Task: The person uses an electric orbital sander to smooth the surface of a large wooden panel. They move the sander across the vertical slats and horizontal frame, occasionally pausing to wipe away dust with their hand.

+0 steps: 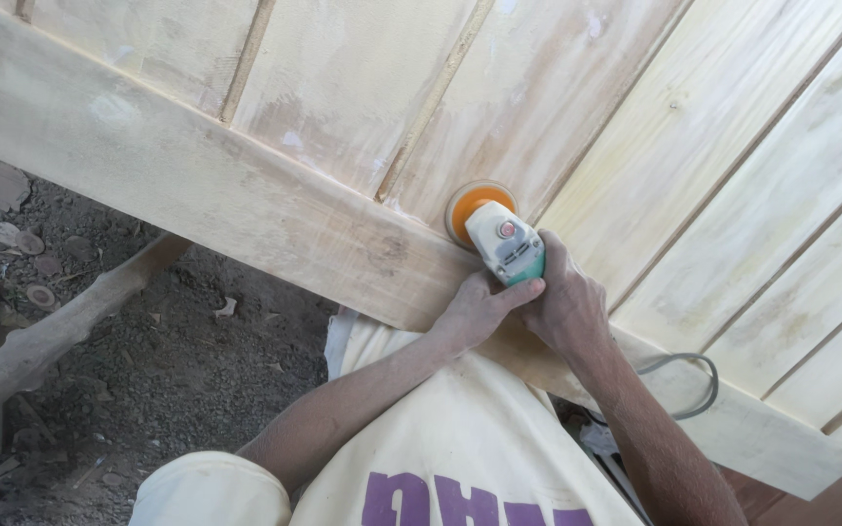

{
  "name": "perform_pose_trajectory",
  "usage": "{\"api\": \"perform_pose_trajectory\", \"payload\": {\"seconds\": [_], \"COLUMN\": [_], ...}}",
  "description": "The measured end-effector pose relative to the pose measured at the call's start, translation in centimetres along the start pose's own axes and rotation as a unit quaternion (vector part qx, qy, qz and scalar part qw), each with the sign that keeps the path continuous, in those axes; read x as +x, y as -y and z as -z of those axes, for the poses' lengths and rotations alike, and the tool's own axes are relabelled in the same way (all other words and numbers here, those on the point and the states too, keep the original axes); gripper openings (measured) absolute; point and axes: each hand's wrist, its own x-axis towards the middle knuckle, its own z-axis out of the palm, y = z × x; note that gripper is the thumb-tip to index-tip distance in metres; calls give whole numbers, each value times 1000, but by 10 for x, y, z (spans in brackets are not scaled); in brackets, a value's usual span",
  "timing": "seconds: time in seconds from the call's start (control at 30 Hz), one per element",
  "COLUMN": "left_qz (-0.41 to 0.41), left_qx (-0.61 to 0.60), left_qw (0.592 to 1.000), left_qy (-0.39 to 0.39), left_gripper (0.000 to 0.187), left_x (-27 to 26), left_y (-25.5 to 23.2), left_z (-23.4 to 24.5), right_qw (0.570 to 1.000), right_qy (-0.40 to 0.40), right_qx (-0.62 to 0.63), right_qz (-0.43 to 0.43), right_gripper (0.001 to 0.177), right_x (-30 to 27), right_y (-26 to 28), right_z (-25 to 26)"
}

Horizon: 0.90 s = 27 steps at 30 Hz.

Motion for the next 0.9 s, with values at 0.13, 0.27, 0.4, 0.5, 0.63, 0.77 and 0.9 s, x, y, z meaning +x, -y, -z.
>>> {"api": "perform_pose_trajectory", "payload": {"seconds": [0.13,0.27,0.4,0.5,0.63,0.77,0.9], "left_qz": [13,1,-22,-71,-63,-67,-89], "left_qx": [30,21,-21,-45,-111,-108,-86], "left_qw": [999,999,998,993,985,983,986], "left_qy": [-12,-39,-58,-83,-114,-132,-114], "left_gripper": [68,66,63,61,58,56,56], "left_x": [-2,-1,-3,-2,2,-4,1], "left_y": [-1,-4,-8,-10,-13,-18,-22], "left_z": [-4,7,30,45,61,70,63], "right_qw": [1000,1000,997,995,994,991,991], "right_qy": [1,1,-3,-9,5,9,-6], "right_qx": [-1,5,12,11,9,-10,-5], "right_qz": [-18,20,72,99,111,132,135], "right_gripper": [86,89,85,83,84,85,89], "right_x": [-4,7,23,35,49,57,56], "right_y": [-1,14,42,63,84,91,85], "right_z": [2,4,8,13,16,15,15]}}
